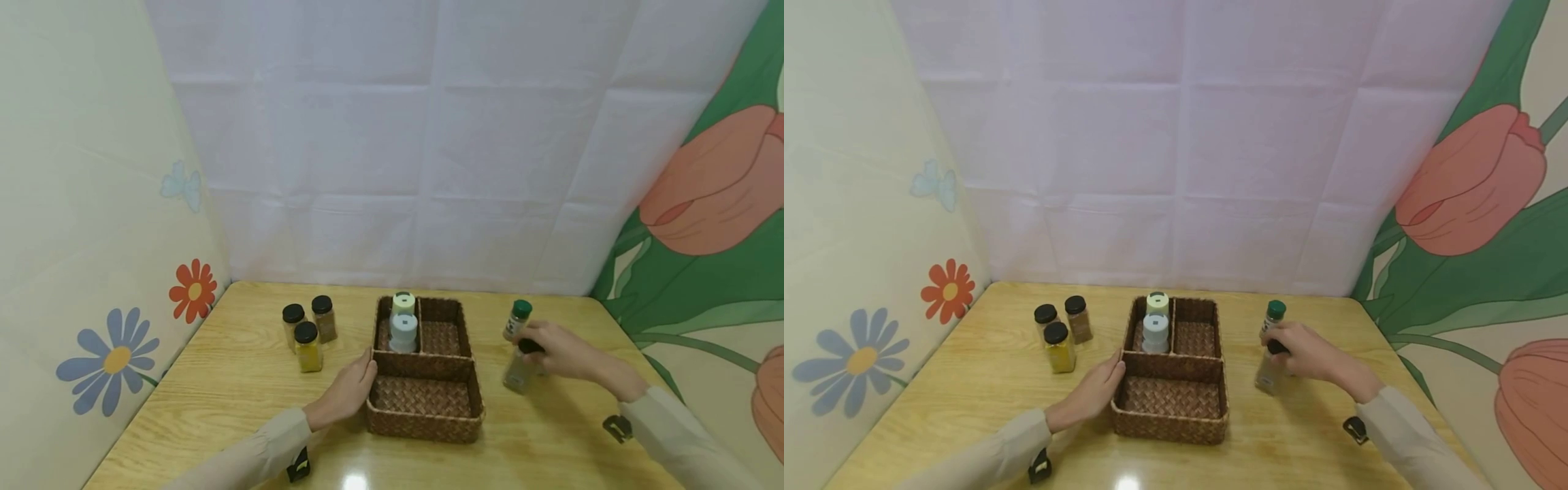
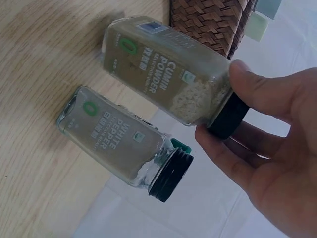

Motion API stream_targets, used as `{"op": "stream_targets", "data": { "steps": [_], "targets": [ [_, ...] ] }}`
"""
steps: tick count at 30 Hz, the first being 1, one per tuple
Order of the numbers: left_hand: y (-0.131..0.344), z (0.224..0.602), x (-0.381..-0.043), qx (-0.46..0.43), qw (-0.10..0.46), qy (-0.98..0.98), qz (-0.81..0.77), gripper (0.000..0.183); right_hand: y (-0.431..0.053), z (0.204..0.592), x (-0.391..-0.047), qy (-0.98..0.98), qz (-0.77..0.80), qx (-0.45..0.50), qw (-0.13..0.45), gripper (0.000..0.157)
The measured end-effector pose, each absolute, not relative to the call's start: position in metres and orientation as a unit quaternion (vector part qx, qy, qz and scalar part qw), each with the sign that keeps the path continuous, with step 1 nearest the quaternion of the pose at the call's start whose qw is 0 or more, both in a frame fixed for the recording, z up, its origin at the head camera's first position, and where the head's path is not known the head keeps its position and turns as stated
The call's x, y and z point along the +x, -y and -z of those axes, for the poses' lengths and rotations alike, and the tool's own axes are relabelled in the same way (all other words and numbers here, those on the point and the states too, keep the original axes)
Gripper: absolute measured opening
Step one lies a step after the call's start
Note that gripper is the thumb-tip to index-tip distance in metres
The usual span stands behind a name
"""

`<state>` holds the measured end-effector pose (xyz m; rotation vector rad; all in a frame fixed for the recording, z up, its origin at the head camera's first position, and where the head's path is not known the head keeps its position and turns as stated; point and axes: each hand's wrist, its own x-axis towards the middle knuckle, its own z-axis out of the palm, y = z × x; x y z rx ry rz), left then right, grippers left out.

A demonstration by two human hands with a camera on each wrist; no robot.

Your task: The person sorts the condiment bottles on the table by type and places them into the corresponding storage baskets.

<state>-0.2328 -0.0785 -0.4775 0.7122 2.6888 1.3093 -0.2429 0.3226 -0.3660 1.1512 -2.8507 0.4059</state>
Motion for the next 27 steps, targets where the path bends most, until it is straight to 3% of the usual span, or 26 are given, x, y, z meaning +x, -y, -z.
{"op": "stream_targets", "data": {
  "steps": [7,17,27],
  "targets": [
    [0.078,0.477,-0.234,0.234,0.035,-0.872,-0.429,0.061,-0.320,0.364,-0.246,0.908,-0.124,0.397,0.050,0.026],
    [0.078,0.478,-0.233,0.233,0.036,-0.872,-0.429,0.062,-0.309,0.356,-0.251,0.927,-0.108,0.357,0.039,0.029],
    [0.078,0.479,-0.234,0.233,0.038,-0.872,-0.428,0.063,-0.305,0.352,-0.256,0.928,-0.119,0.346,0.067,0.027]
  ]
}}
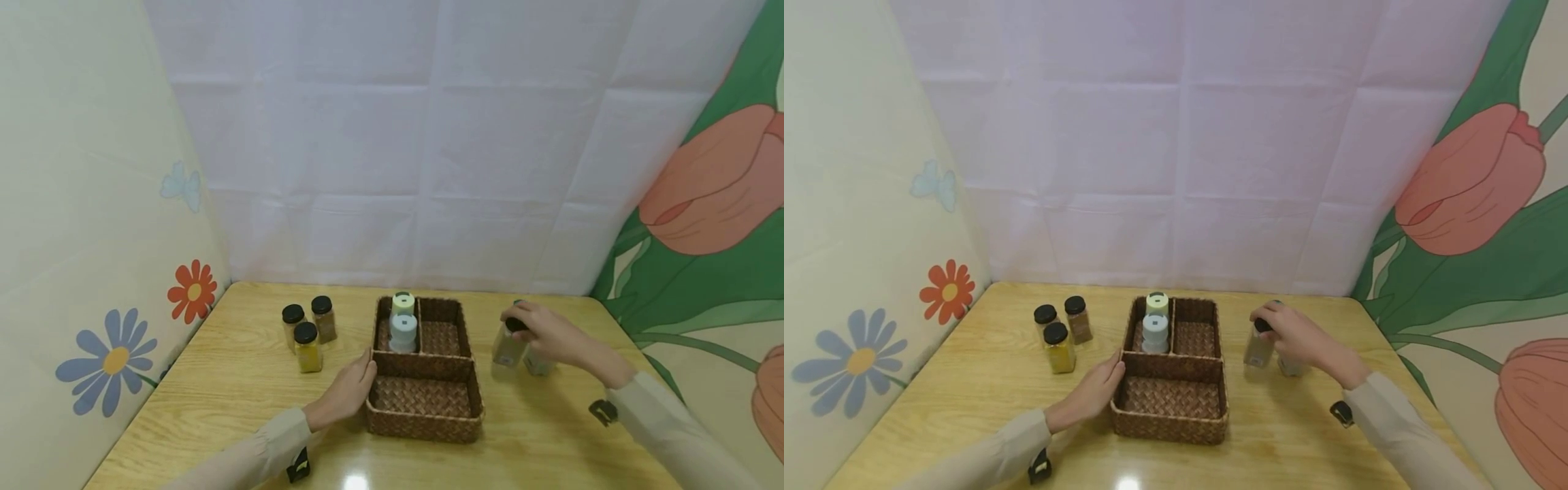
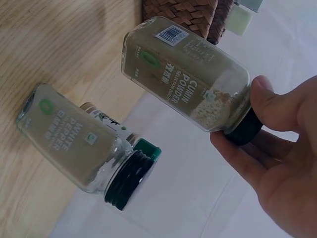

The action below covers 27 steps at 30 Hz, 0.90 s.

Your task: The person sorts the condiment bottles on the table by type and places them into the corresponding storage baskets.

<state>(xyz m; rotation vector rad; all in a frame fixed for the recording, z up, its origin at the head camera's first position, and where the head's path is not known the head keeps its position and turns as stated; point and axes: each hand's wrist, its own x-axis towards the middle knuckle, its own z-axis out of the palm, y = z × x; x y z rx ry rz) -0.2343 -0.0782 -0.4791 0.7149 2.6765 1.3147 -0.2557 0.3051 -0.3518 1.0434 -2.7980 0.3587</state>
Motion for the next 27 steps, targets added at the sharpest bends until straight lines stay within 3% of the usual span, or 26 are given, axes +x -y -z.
{"op": "stream_targets", "data": {
  "steps": [15,27],
  "targets": [
    [0.079,0.479,-0.233,0.230,0.042,-0.872,-0.430,0.061,-0.297,0.342,-0.262,0.920,-0.112,0.356,0.117,0.043],
    [0.080,0.478,-0.234,0.230,0.049,-0.873,-0.428,0.063,-0.291,0.337,-0.269,0.919,-0.119,0.352,0.133,0.039]
  ]
}}
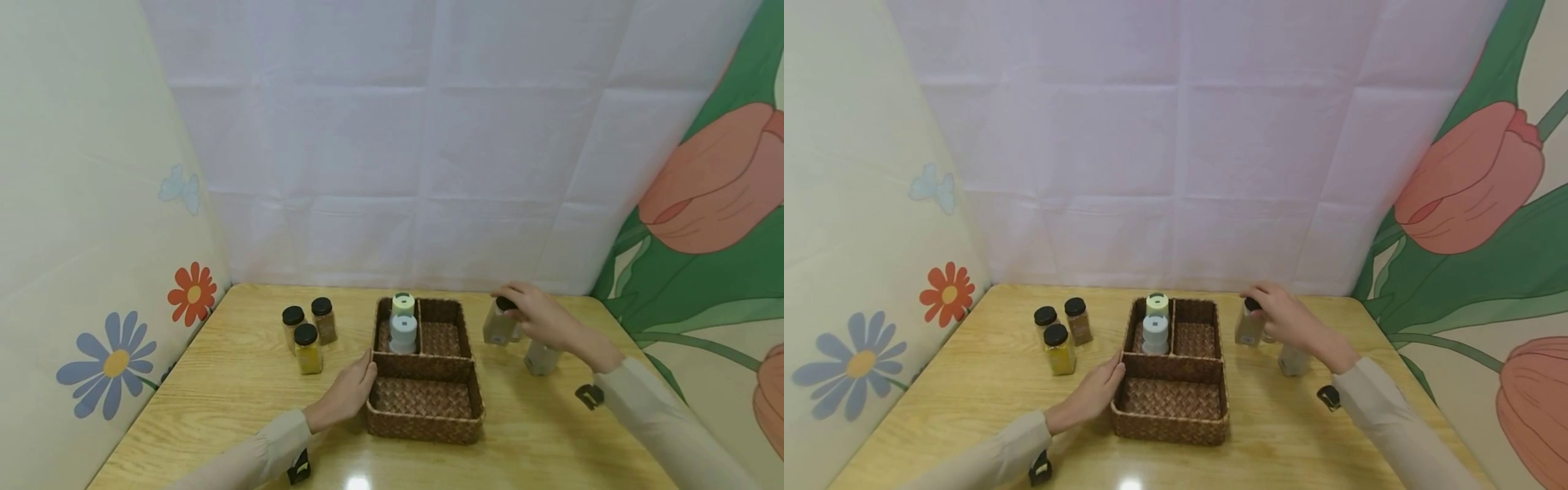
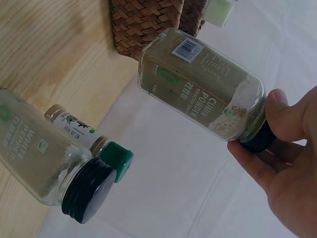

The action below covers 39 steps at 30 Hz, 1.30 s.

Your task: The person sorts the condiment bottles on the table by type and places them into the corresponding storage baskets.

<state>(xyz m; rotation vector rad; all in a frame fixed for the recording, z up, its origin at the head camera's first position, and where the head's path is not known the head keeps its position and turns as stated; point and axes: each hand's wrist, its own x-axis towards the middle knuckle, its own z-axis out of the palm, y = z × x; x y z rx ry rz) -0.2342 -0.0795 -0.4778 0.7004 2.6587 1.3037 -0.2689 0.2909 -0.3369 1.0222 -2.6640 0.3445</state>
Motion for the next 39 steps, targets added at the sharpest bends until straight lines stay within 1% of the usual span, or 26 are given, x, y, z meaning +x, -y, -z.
{"op": "stream_targets", "data": {
  "steps": [6,12,22,29,39],
  "targets": [
    [0.079,0.477,-0.233,0.229,0.051,-0.872,-0.429,0.061,-0.287,0.333,-0.269,0.918,-0.120,0.350,0.141,0.042],
    [0.078,0.478,-0.233,0.236,0.030,-0.876,-0.420,0.058,-0.284,0.330,-0.270,0.928,-0.118,0.331,0.121,0.041],
    [0.078,0.480,-0.234,0.233,0.018,-0.878,-0.417,0.060,-0.276,0.326,-0.276,0.927,-0.118,0.334,0.126,0.040],
    [0.078,0.481,-0.234,0.232,0.031,-0.874,-0.426,0.061,-0.272,0.324,-0.278,0.923,-0.119,0.343,0.132,0.041],
    [0.078,0.479,-0.232,0.231,0.029,-0.875,-0.425,0.059,-0.261,0.318,-0.280,0.924,-0.119,0.341,0.125,0.039]
  ]
}}
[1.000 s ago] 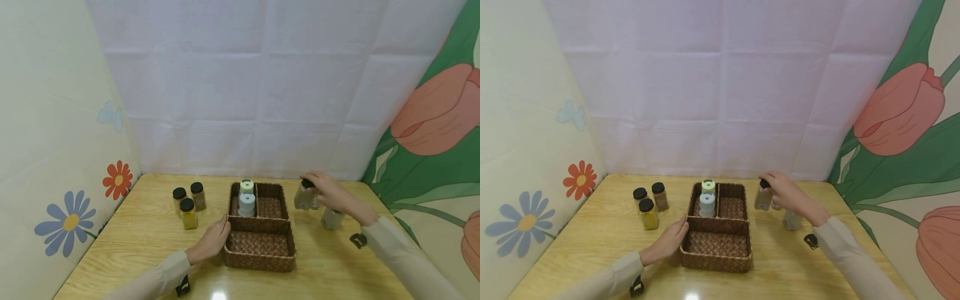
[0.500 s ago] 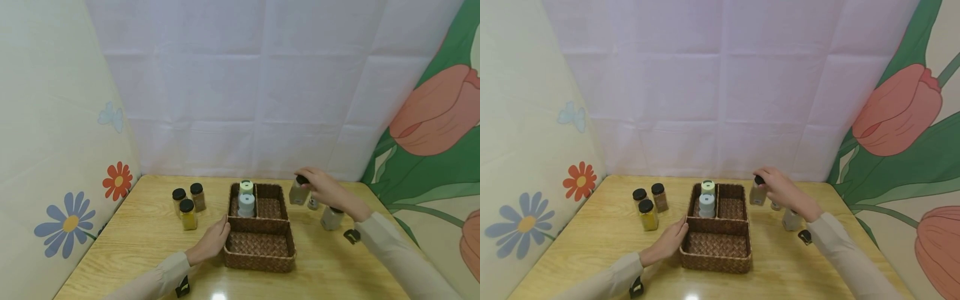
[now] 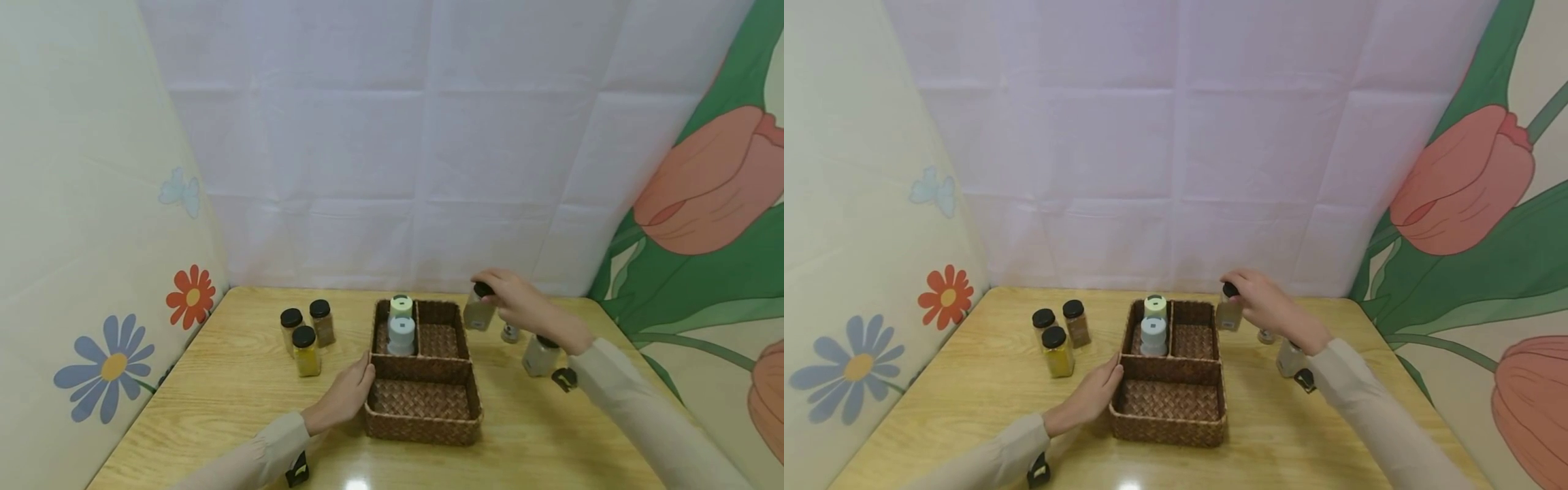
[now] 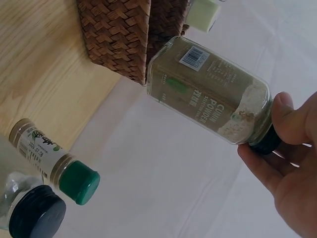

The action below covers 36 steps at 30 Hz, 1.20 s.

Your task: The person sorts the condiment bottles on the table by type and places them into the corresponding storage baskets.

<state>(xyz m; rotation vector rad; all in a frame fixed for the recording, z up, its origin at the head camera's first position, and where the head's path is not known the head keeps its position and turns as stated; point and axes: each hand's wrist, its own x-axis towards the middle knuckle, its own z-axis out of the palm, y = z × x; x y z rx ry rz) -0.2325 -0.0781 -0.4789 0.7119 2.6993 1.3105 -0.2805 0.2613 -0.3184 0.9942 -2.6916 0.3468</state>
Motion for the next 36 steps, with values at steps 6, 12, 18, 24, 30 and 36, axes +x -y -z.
{"op": "stream_targets", "data": {
  "steps": [6,12,18,24,30,36],
  "targets": [
    [0.078,0.479,-0.233,0.232,0.030,-0.876,-0.423,0.059,-0.255,0.318,-0.285,0.923,-0.111,0.346,0.128,0.038],
    [0.079,0.480,-0.233,0.233,0.033,-0.874,-0.426,0.060,-0.248,0.320,-0.293,0.920,-0.116,0.351,0.133,0.037],
    [0.079,0.481,-0.234,0.229,0.027,-0.877,-0.422,0.060,-0.238,0.324,-0.300,0.912,-0.124,0.364,0.146,0.036],
    [0.079,0.481,-0.234,0.235,0.025,-0.877,-0.418,0.060,-0.232,0.334,-0.307,0.907,-0.128,0.372,0.150,0.036],
    [0.078,0.481,-0.234,0.232,0.023,-0.877,-0.419,0.059,-0.227,0.345,-0.313,0.905,-0.133,0.377,0.147,0.035],
    [0.078,0.481,-0.234,0.230,0.030,-0.876,-0.422,0.059,-0.221,0.355,-0.318,0.905,-0.146,0.376,0.138,0.037]
  ]
}}
